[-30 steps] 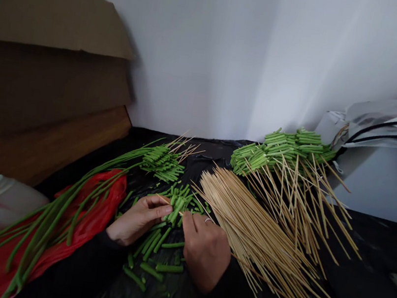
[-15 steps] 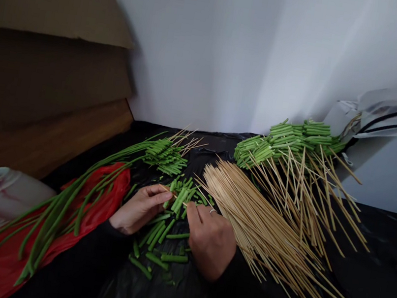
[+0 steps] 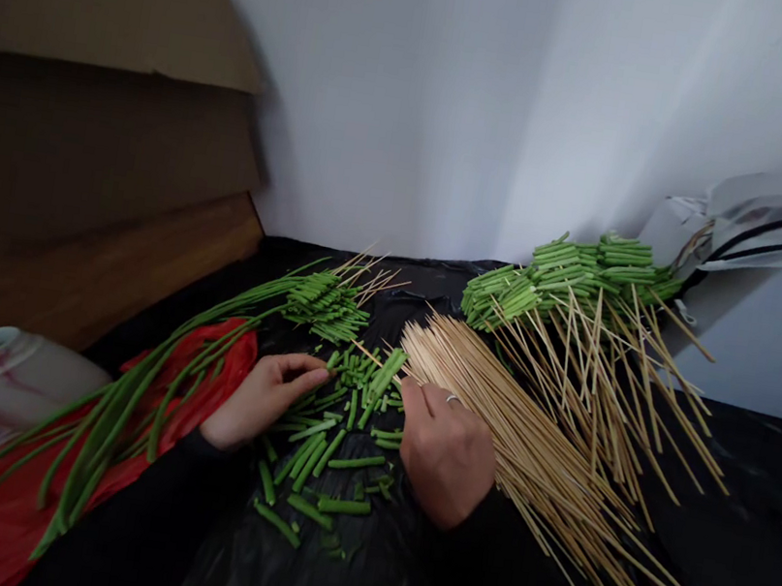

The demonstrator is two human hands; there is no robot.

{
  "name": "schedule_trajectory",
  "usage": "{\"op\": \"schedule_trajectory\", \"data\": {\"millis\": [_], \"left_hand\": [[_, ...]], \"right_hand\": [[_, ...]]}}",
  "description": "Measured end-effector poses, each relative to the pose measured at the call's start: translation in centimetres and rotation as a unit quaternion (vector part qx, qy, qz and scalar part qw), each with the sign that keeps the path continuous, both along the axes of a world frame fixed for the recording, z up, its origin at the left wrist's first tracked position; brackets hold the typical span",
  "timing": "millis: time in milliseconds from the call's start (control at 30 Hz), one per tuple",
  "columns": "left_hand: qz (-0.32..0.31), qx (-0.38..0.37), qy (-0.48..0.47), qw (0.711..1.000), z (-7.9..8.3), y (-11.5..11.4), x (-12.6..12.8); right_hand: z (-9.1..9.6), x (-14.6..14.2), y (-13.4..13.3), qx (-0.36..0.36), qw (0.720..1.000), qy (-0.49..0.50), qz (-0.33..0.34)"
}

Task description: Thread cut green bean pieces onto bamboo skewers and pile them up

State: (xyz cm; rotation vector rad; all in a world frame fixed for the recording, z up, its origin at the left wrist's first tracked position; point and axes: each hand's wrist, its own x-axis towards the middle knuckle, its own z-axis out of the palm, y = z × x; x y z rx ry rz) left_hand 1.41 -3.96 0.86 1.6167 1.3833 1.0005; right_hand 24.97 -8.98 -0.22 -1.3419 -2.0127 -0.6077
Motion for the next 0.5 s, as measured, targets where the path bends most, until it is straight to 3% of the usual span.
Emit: {"op": "schedule_trajectory", "data": {"millis": [100,200,367,500], "left_hand": [[-0.024,0.093,0.146,0.985,-0.6,-0.1,0.2],[-0.040,0.118,0.179,0.976,-0.7,-0.1,0.1],[-0.040,0.070,0.157,0.984,0.3,0.0,-1.1],[-0.144,-0.007,0.190,0.971,0.8,0.0,-2.4]], "right_hand": [[0.0,-0.1,0.0,0.002,1.000,-0.003,-0.007],[-0.2,-0.2,0.0,0.001,1.000,-0.005,-0.003],[-0.3,-0.3,-0.1,-0.002,1.000,-0.004,-0.005],[-0.1,-0.4,-0.1,-0.019,1.000,0.003,0.004]]}}
